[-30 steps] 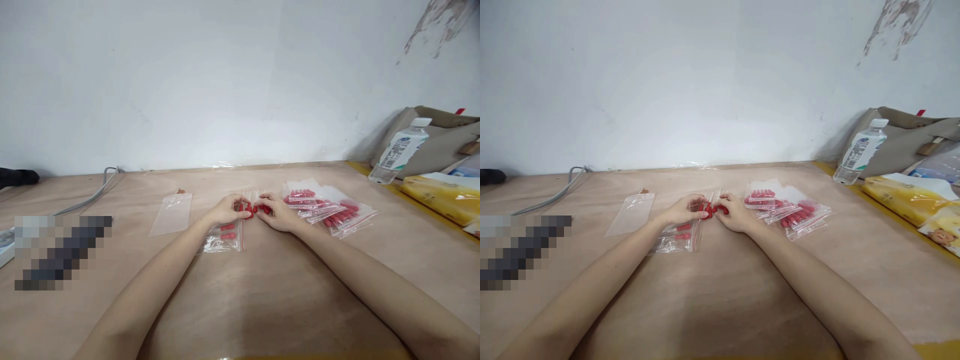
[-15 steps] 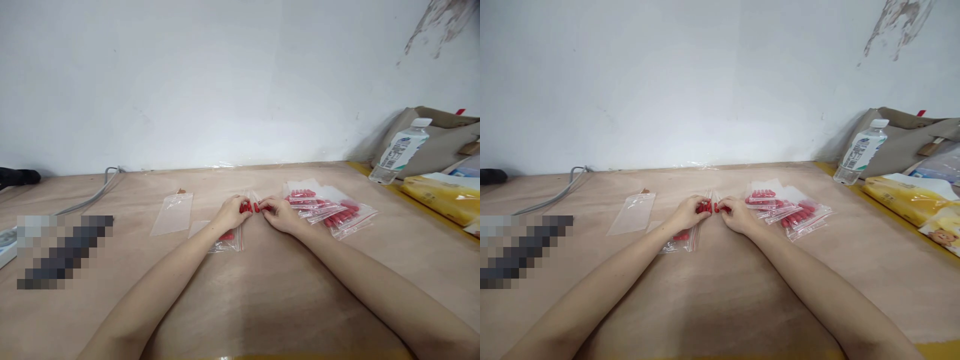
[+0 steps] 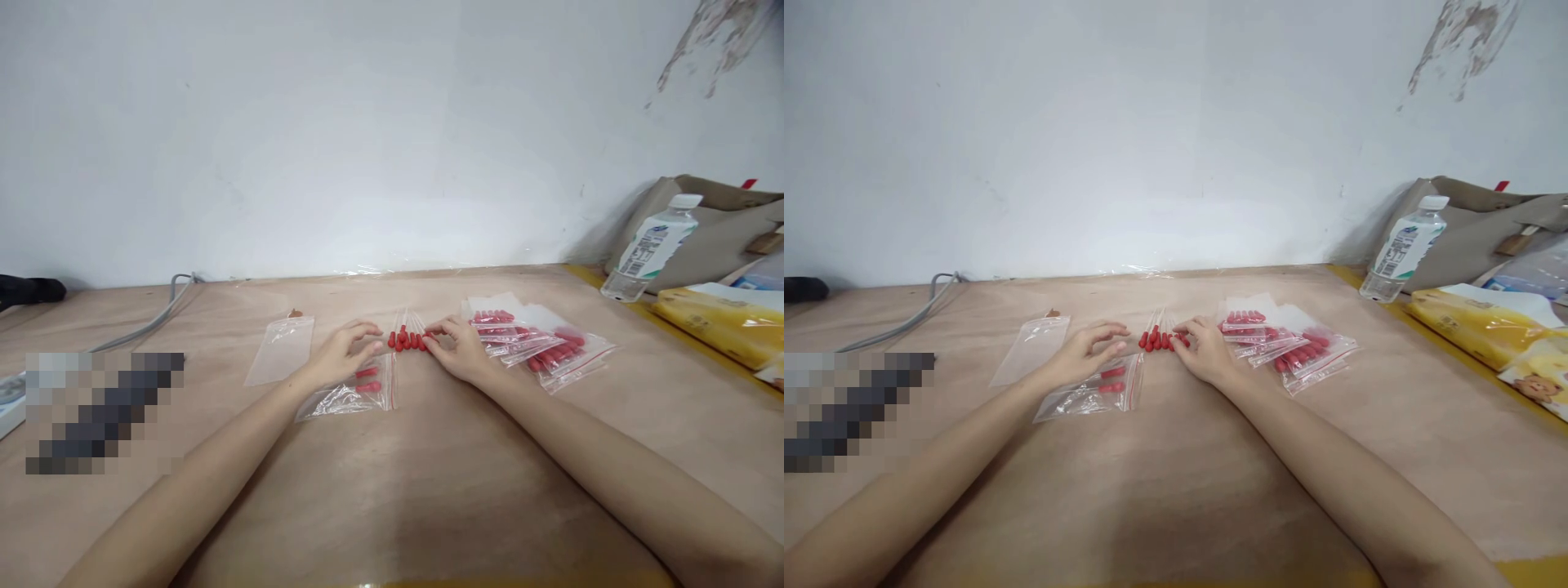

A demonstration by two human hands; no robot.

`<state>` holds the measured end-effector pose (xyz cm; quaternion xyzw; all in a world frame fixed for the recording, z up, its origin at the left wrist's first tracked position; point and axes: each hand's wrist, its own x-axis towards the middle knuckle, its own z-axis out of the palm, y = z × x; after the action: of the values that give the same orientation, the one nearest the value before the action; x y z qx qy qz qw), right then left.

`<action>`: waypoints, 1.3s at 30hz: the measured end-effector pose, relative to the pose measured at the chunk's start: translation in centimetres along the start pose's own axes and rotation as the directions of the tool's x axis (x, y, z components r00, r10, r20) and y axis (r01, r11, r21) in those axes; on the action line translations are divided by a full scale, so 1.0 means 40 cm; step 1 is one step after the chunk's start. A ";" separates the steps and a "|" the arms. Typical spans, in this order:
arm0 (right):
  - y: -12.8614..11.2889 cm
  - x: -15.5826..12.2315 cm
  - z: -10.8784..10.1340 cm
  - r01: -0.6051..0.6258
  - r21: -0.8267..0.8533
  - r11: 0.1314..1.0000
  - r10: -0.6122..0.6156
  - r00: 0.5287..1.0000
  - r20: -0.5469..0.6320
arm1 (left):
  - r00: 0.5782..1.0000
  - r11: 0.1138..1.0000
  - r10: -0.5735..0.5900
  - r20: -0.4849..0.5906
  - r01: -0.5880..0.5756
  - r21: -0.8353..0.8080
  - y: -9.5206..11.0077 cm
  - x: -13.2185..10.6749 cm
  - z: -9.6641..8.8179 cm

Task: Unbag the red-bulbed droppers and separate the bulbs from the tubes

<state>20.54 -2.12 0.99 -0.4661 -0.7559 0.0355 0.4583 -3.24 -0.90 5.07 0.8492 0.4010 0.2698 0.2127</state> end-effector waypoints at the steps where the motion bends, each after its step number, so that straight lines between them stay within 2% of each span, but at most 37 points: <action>1: -0.015 -0.002 -0.004 0.028 -0.014 1.000 -0.028 0.999 0.023 | 1.000 1.000 0.022 0.005 -0.022 0.008 -0.002 -0.027 -0.010; 5: -0.081 -0.019 -0.002 0.151 0.026 0.988 -0.153 0.960 0.233 | 0.984 1.000 0.016 0.177 -0.019 0.012 -0.020 -0.117 -0.024; 8: -0.112 -0.031 0.019 0.152 0.052 0.987 -0.161 0.930 0.332 | 0.980 0.999 0.026 0.200 -0.035 0.042 -0.027 -0.145 -0.010; 12: -0.127 -0.038 0.039 0.117 0.035 0.993 -0.121 0.900 0.418 | 0.973 0.997 0.064 0.224 -0.070 0.022 -0.013 -0.146 0.012; 16: -0.130 -0.040 0.043 0.104 0.014 0.995 -0.098 0.885 0.455 | 0.972 0.996 0.078 0.222 -0.088 0.033 0.005 -0.147 0.021; 21: -0.130 -0.049 0.051 0.014 0.097 0.995 -0.053 0.907 0.417 | 0.970 0.994 0.098 0.222 -0.107 0.029 0.004 -0.151 0.023; 24: -0.133 -0.050 0.058 -0.002 0.173 0.985 -0.071 0.909 0.410 | 0.968 0.994 0.098 0.232 -0.108 0.031 0.003 -0.151 0.022; 31: -0.145 -0.037 0.054 0.046 0.256 0.965 -0.160 0.882 0.444 | 0.965 0.991 0.091 0.246 -0.111 0.068 0.002 -0.158 0.017; 34: -0.142 -0.029 0.029 -0.035 0.289 0.957 -0.116 0.865 0.489 | 0.961 0.991 0.060 0.269 -0.089 0.099 0.004 -0.161 0.012; 39: -0.113 -0.003 -0.021 -0.333 0.364 0.870 0.043 0.787 0.616 | 0.948 0.972 0.029 0.315 -0.100 0.212 0.010 -0.167 0.007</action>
<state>18.13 -5.05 3.58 -0.3864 -0.7781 0.4010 0.2906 -6.39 -6.47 3.15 0.9124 0.3623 0.0928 0.1664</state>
